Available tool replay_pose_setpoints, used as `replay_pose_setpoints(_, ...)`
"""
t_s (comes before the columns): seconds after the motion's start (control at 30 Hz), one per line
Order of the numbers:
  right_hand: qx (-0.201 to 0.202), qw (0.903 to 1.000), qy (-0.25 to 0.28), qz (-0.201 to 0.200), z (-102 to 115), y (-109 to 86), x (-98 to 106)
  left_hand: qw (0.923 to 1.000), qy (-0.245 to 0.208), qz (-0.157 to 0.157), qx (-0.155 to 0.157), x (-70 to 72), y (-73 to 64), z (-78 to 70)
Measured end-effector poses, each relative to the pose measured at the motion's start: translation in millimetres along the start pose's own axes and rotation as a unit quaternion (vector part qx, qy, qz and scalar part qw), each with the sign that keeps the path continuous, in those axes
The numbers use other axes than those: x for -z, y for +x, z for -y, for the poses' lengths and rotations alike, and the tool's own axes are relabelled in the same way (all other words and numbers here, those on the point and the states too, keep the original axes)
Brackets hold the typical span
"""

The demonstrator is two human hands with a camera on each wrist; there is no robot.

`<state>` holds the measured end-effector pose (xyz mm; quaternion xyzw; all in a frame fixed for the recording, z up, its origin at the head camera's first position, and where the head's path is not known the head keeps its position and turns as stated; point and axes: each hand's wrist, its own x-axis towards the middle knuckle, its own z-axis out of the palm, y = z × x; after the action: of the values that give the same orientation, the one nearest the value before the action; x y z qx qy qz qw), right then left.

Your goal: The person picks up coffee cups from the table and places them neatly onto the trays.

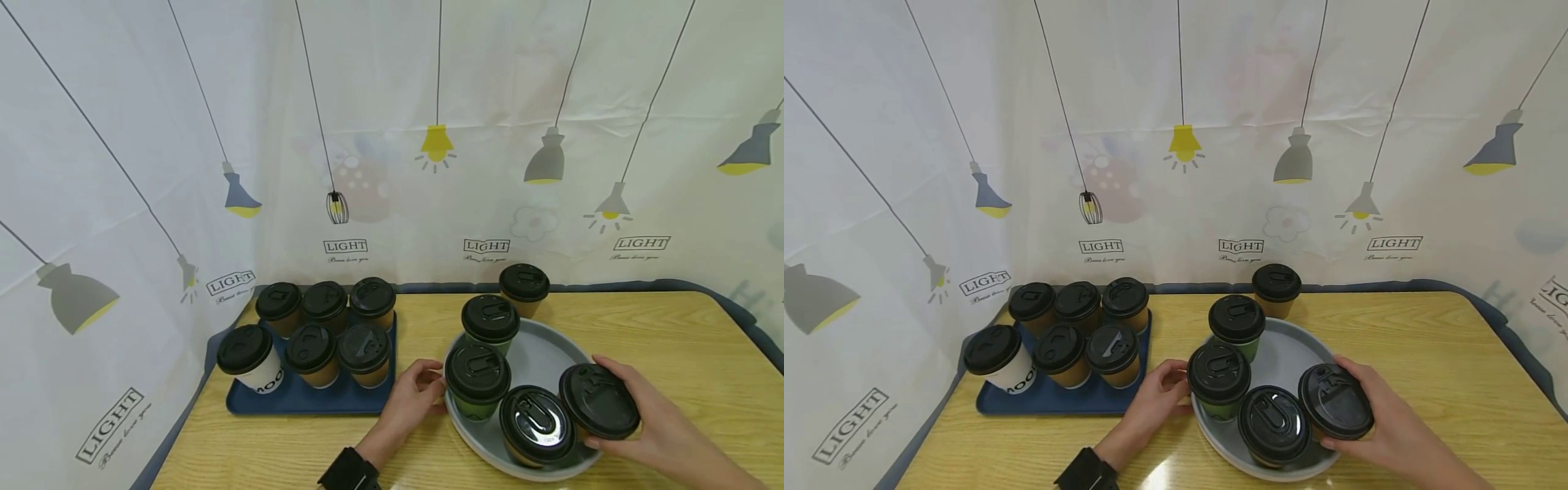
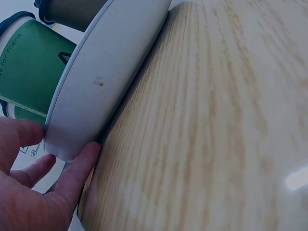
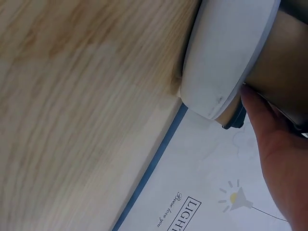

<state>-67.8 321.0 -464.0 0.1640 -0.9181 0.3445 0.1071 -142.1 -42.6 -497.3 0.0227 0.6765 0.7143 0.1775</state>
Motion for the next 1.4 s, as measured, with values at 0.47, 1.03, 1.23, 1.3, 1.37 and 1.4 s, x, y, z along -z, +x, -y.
replay_pose_setpoints(0.47,0.025,0.9990,-0.028,-0.024,-1,5.8,-4,1.0000,-0.003,0.006,0.000,0.1,-0.2,-0.5)
replay_pose_setpoints(1.03,0.040,0.9990,0.019,0.001,-5,2.5,-2,1.0000,-0.001,0.006,0.002,1.0,-2.5,-1.2)
replay_pose_setpoints(1.23,0.058,0.9947,0.085,0.006,-3,-0.7,8,0.9999,0.008,0.004,-0.005,-1.2,-10.8,-0.9)
replay_pose_setpoints(1.3,0.052,0.9943,0.093,0.005,-4,-1.6,13,0.9991,0.041,-0.001,-0.009,-2.7,-15.2,-1.0)
replay_pose_setpoints(1.37,0.047,0.9943,0.096,-0.001,-6,-1.9,17,0.9967,0.080,-0.005,-0.014,-4.0,-19.4,-1.1)
replay_pose_setpoints(1.4,0.045,0.9945,0.094,-0.006,-7,-1.7,18,0.9952,0.096,-0.005,-0.016,-4.6,-21.3,-1.2)
